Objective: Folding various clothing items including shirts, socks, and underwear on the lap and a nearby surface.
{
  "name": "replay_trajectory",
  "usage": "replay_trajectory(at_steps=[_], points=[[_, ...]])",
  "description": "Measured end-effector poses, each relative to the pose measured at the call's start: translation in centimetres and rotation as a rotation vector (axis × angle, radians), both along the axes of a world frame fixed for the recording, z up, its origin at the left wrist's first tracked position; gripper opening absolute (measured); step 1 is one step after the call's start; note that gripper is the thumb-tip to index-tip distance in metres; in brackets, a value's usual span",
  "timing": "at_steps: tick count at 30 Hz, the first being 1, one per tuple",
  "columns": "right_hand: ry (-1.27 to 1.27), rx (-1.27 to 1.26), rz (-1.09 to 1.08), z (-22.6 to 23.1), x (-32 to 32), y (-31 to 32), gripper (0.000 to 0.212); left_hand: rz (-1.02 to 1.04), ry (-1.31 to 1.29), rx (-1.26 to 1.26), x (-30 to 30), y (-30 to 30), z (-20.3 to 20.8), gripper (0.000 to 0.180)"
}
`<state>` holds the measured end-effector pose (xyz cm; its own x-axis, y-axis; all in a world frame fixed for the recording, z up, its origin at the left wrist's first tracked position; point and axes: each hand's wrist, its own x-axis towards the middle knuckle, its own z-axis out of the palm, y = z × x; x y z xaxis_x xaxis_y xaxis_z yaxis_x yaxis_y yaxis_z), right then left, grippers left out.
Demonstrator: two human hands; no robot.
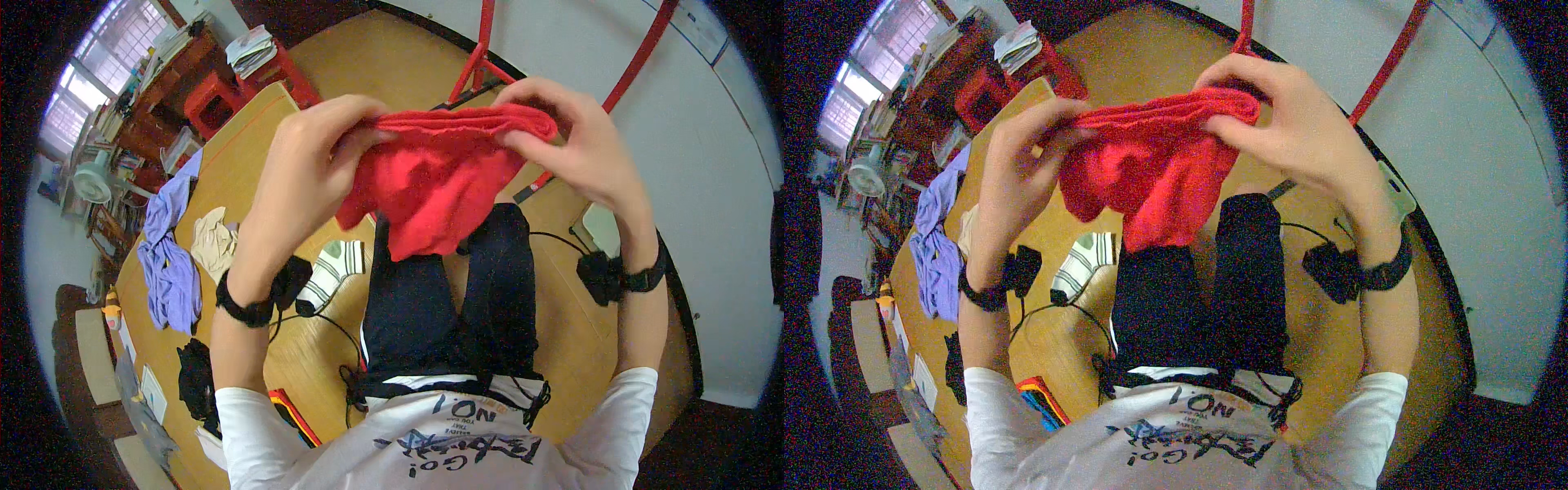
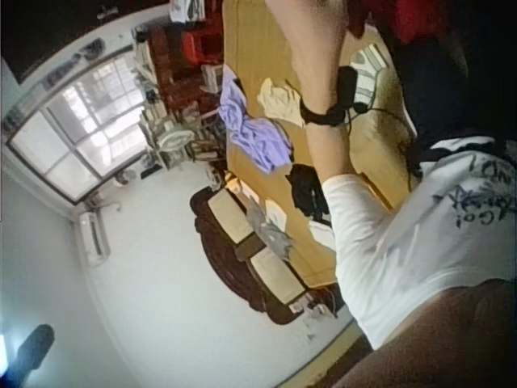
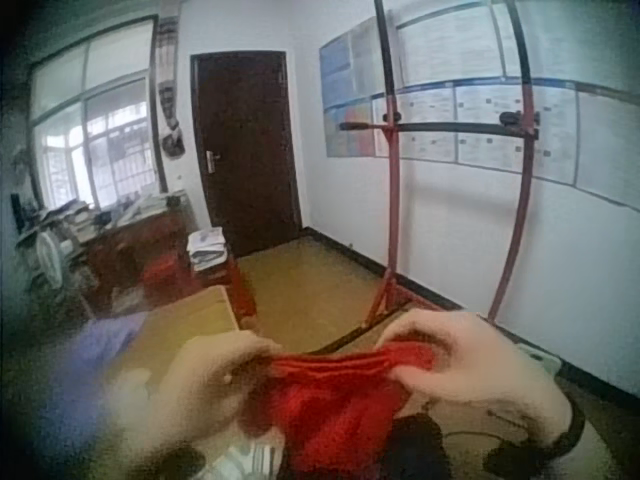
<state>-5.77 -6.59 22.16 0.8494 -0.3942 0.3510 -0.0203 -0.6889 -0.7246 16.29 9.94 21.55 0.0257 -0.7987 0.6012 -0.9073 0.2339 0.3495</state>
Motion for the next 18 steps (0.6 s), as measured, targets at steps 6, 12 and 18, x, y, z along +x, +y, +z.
replay_trajectory(at_steps=[6,12,18], points=[[0.187,-0.056,-0.004,-1.0,1.5,-1.7,0.023,-0.049,0.083,0.198,1.4,-2.1,0.3,0.013],[0.009,-0.301,-0.034,-2.2,4.1,-2.4,0.020,0.092,-0.033,0.156,3.8,-3.3,-0.3,0.015],[-0.372,-0.753,-0.139,-2.9,4.8,2.1,0.026,0.148,-0.335,-0.243,3.5,1.2,-0.9,0.019]])
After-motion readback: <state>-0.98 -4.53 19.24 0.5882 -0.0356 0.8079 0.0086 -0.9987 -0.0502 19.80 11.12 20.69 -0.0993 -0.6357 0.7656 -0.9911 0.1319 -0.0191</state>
